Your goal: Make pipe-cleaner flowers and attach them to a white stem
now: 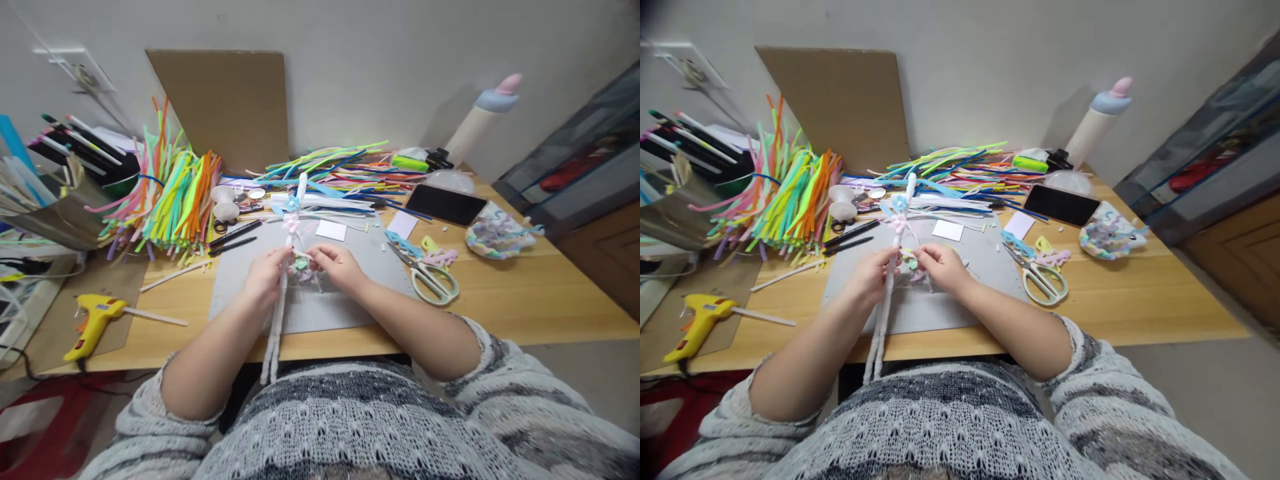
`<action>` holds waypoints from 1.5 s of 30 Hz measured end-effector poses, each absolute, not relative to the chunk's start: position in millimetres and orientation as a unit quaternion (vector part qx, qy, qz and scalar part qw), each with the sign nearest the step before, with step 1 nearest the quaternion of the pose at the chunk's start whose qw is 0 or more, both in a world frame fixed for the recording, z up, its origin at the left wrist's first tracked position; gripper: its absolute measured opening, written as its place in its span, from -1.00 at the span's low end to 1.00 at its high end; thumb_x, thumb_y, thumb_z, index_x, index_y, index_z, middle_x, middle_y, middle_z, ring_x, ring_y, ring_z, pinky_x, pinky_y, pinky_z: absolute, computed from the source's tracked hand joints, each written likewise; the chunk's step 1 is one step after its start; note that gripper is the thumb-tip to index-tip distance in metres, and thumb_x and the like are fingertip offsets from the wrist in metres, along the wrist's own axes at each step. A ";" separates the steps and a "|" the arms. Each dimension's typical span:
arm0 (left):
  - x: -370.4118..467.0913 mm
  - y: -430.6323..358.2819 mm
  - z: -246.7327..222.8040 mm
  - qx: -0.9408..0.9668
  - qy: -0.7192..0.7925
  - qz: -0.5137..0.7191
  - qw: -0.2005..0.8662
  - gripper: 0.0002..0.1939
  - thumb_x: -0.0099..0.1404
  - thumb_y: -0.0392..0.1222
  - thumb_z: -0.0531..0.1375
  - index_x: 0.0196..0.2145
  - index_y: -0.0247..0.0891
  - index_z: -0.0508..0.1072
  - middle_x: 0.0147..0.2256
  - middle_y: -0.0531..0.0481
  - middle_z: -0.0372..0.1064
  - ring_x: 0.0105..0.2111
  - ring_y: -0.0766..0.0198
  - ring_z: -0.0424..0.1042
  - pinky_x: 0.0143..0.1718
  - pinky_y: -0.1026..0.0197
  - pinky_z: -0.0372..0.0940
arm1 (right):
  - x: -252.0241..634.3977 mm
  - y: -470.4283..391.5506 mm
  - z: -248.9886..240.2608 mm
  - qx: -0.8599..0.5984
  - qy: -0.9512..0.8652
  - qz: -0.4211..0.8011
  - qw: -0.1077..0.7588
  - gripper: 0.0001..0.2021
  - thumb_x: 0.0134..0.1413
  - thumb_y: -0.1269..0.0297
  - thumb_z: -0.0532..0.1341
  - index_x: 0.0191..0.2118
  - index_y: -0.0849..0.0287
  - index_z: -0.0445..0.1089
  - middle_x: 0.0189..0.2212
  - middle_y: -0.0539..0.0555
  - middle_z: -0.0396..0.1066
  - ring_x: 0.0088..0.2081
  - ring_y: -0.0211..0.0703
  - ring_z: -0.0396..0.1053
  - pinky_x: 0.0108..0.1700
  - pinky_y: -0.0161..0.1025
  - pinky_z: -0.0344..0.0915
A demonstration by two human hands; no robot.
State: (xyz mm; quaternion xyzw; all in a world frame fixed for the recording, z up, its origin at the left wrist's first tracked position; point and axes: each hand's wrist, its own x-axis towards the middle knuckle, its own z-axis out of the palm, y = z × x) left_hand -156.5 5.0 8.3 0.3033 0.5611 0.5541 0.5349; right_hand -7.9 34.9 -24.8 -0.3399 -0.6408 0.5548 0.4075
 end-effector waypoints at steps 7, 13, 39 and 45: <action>-147.5 -3.5 -6.9 0.300 0.571 0.548 0.533 -0.76 -0.03 -0.13 0.30 -0.60 -0.32 0.34 -0.70 0.13 0.20 -0.70 0.47 0.15 -0.64 0.37 0.07 | -14.1 35.7 -20.0 -0.355 -0.464 0.664 0.467 -0.70 -0.24 0.12 0.38 -0.40 0.19 0.39 -0.48 -0.05 0.42 -0.39 -0.31 0.36 -0.23 -0.29 0.30; -142.6 -15.2 -11.7 0.307 0.561 0.549 0.538 -0.74 -0.03 -0.10 0.31 -0.53 -0.32 0.36 -0.66 0.13 0.26 -0.68 0.48 0.16 -0.60 0.37 0.05 | -22.1 24.2 -22.3 -0.344 -0.375 0.722 0.469 -0.71 -0.31 0.18 0.43 -0.43 0.19 0.41 -0.51 -0.04 0.44 -0.42 -0.29 0.39 -0.36 -0.32 0.33; -140.1 -36.3 -7.8 0.548 0.570 0.553 0.261 -0.89 0.15 -0.28 0.17 -0.49 -0.23 0.28 -0.48 0.06 0.28 -0.50 0.36 0.29 -0.49 0.29 0.19 | -25.3 15.7 -22.7 -0.302 -0.364 0.753 0.458 -0.73 -0.33 0.17 0.45 -0.41 0.11 0.47 -0.50 -0.06 0.43 -0.46 -0.30 0.32 -0.36 -0.30 0.31; -143.6 -35.7 -8.0 0.607 0.559 0.534 0.186 -0.87 0.14 -0.32 0.17 -0.50 -0.22 0.26 -0.50 0.07 0.25 -0.51 0.36 0.23 -0.47 0.27 0.18 | -24.4 14.3 -23.6 -0.312 -0.348 0.765 0.443 -0.73 -0.34 0.20 0.45 -0.40 0.13 0.49 -0.50 -0.04 0.46 -0.45 -0.27 0.36 -0.32 -0.27 0.32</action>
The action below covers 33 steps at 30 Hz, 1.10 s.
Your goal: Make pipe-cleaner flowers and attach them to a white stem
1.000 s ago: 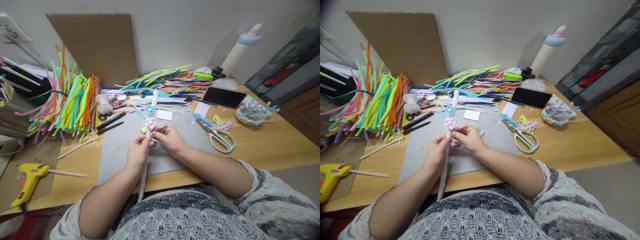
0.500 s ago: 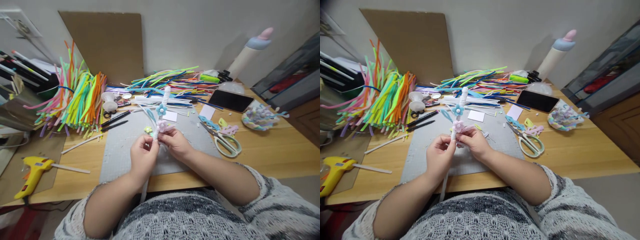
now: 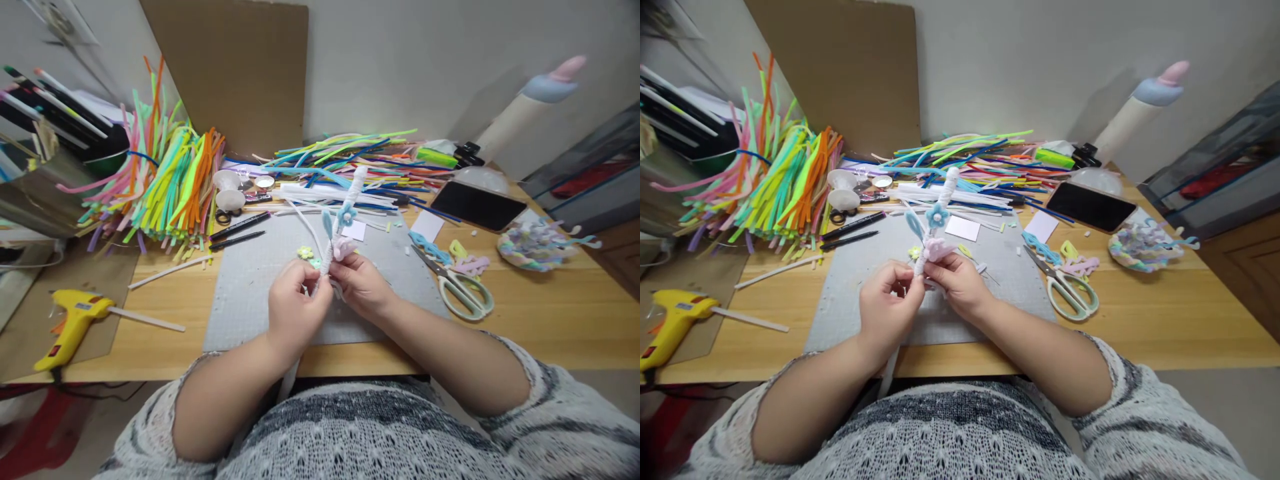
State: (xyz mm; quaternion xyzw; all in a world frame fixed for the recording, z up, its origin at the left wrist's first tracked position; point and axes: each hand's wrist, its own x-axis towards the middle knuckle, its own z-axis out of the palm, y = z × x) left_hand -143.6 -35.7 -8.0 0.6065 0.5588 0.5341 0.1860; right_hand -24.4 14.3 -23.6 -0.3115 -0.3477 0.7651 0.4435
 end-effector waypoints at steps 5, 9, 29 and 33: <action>-144.0 -35.3 -9.7 0.607 0.554 0.540 0.179 -0.87 0.13 -0.32 0.17 -0.51 -0.23 0.26 -0.50 0.07 0.24 -0.51 0.37 0.22 -0.45 0.27 0.17 | -27.2 12.2 -25.0 -0.316 -0.359 0.744 0.467 -0.76 -0.29 0.19 0.43 -0.43 0.15 0.48 -0.51 -0.05 0.45 -0.45 -0.30 0.35 -0.28 -0.29 0.31; -141.9 -28.9 -8.4 0.496 0.570 0.560 0.340 -0.87 0.11 -0.22 0.21 -0.51 -0.25 0.31 -0.54 0.08 0.27 -0.58 0.39 0.24 -0.53 0.30 0.16 | -29.6 12.8 -25.3 -0.317 -0.377 0.725 0.482 -0.79 -0.21 0.18 0.40 -0.41 0.15 0.48 -0.50 -0.04 0.45 -0.44 -0.30 0.35 -0.29 -0.31 0.31; -143.7 -8.6 -9.5 0.362 0.547 0.561 0.505 -0.79 -0.03 -0.16 0.28 -0.56 -0.29 0.30 -0.75 0.15 0.24 -0.73 0.45 0.18 -0.62 0.36 0.08 | -19.6 27.5 -19.8 -0.339 -0.425 0.709 0.449 -0.67 -0.27 0.13 0.40 -0.37 0.22 0.39 -0.51 -0.04 0.41 -0.49 -0.30 0.34 -0.45 -0.31 0.28; -146.4 -7.8 -8.7 0.365 0.550 0.558 0.503 -0.81 -0.01 -0.17 0.26 -0.57 -0.29 0.31 -0.76 0.15 0.22 -0.73 0.45 0.17 -0.62 0.37 0.07 | -14.3 30.5 -17.5 -0.359 -0.431 0.681 0.470 -0.68 -0.21 0.08 0.37 -0.40 0.19 0.36 -0.52 -0.06 0.41 -0.47 -0.33 0.34 -0.37 -0.31 0.29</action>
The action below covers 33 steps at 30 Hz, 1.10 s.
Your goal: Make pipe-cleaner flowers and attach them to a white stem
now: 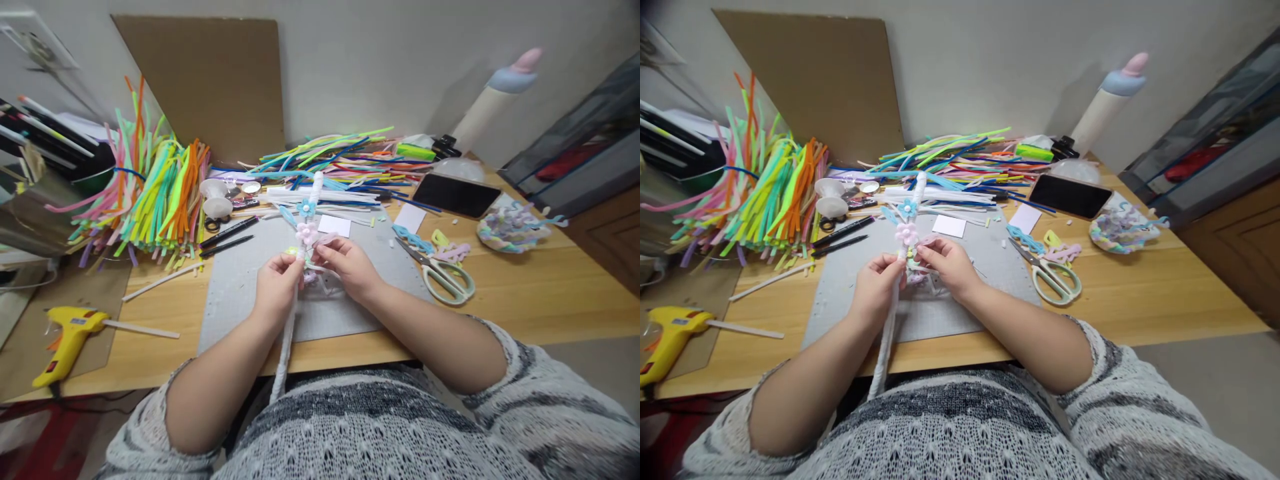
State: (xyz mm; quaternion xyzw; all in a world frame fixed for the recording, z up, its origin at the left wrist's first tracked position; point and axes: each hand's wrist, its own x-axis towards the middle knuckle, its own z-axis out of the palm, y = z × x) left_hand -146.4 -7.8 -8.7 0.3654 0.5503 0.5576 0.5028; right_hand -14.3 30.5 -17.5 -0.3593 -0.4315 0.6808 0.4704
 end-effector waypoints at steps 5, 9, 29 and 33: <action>-144.6 -7.8 -11.6 0.372 0.547 0.550 0.509 -0.81 -0.01 -0.17 0.26 -0.57 -0.29 0.32 -0.76 0.14 0.23 -0.73 0.45 0.17 -0.61 0.37 0.06 | -10.1 34.0 -15.7 -0.378 -0.474 0.645 0.466 -0.71 -0.18 0.07 0.34 -0.46 0.19 0.34 -0.57 -0.07 0.38 -0.52 -0.34 0.32 -0.44 -0.35 0.21; -142.7 -9.4 -12.1 0.373 0.549 0.551 0.507 -0.81 -0.01 -0.18 0.27 -0.57 -0.29 0.32 -0.75 0.14 0.23 -0.73 0.45 0.17 -0.62 0.37 0.06 | -10.1 35.5 -17.0 -0.370 -0.468 0.647 0.474 -0.77 -0.19 0.15 0.32 -0.52 0.20 0.34 -0.64 -0.09 0.34 -0.57 -0.36 0.26 -0.48 -0.35 0.17; -180.9 5.2 12.4 0.338 0.536 0.635 0.443 -0.84 0.02 -0.19 0.21 -0.59 -0.29 0.30 -0.76 0.13 0.19 -0.73 0.46 0.10 -0.64 0.36 -0.01 | 23.1 68.1 -11.5 -0.440 -0.491 0.520 0.543 -0.78 -0.06 0.11 0.22 -0.35 0.17 0.36 -0.51 -0.04 0.36 -0.47 -0.31 0.31 -0.35 -0.29 0.22; -193.5 10.5 14.0 0.315 0.519 0.655 0.450 -0.83 0.01 -0.18 0.21 -0.59 -0.28 0.30 -0.77 0.13 0.16 -0.73 0.45 0.09 -0.67 0.35 -0.07 | 33.5 80.1 -18.2 -0.499 -0.603 0.433 0.446 -0.88 -0.08 0.24 0.19 -0.40 0.16 0.37 -0.51 -0.03 0.37 -0.43 -0.24 0.31 -0.29 -0.23 0.21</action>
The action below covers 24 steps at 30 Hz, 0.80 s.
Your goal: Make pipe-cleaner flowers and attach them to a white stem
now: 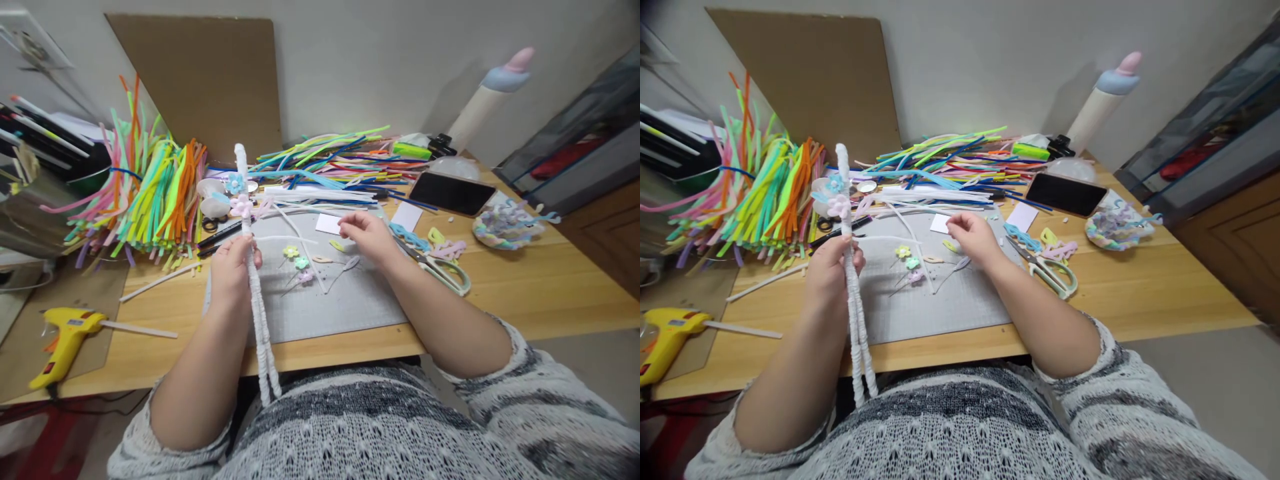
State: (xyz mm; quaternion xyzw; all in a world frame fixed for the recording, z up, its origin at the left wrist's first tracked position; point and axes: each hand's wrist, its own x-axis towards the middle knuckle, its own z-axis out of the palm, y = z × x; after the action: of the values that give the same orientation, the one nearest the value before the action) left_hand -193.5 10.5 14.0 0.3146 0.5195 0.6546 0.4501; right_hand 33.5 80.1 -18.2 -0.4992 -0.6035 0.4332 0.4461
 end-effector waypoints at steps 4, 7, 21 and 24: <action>-191.5 10.2 10.4 0.326 0.520 0.645 0.456 -0.83 0.02 -0.16 0.21 -0.59 -0.27 0.31 -0.76 0.12 0.17 -0.73 0.45 0.10 -0.67 0.34 -0.07 | 26.5 71.4 -26.3 -0.487 -0.755 0.289 0.330 -0.92 -0.05 0.31 0.18 -0.45 0.17 0.40 -0.41 0.04 0.40 -0.31 -0.16 0.31 -0.21 -0.20 0.17; -185.8 8.2 9.1 0.334 0.521 0.634 0.464 -0.82 0.01 -0.16 0.21 -0.59 -0.27 0.30 -0.75 0.12 0.17 -0.73 0.44 0.11 -0.65 0.34 -0.04 | 10.4 52.4 -28.2 -0.494 -0.799 0.226 0.258 -0.86 0.02 0.25 0.18 -0.46 0.17 0.42 -0.36 0.08 0.40 -0.22 -0.10 0.29 -0.16 -0.16 0.13; -185.4 5.7 11.1 0.321 0.489 0.650 0.484 -0.81 0.04 -0.15 0.22 -0.56 -0.27 0.29 -0.74 0.13 0.19 -0.72 0.45 0.10 -0.66 0.34 -0.07 | -15.9 23.4 -36.8 -0.491 -0.828 0.204 0.179 -0.81 -0.06 0.11 0.30 -0.34 0.09 0.44 -0.20 0.07 0.36 -0.06 0.02 0.20 -0.05 -0.03 -0.01; -187.4 6.5 10.9 0.314 0.474 0.661 0.489 -0.82 0.03 -0.15 0.23 -0.56 -0.27 0.30 -0.73 0.13 0.19 -0.72 0.45 0.10 -0.66 0.35 -0.08 | -12.5 23.7 -30.4 -0.443 -0.829 0.275 0.200 -0.91 -0.04 0.26 0.29 -0.40 0.14 0.43 -0.25 0.05 0.39 -0.13 -0.08 0.26 -0.06 -0.07 0.06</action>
State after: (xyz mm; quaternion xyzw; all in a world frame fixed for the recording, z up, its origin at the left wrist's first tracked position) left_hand -187.4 6.5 10.9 0.3143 0.4743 0.6615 0.4886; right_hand -12.5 23.7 -30.4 -0.4434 -0.8294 0.2750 0.1996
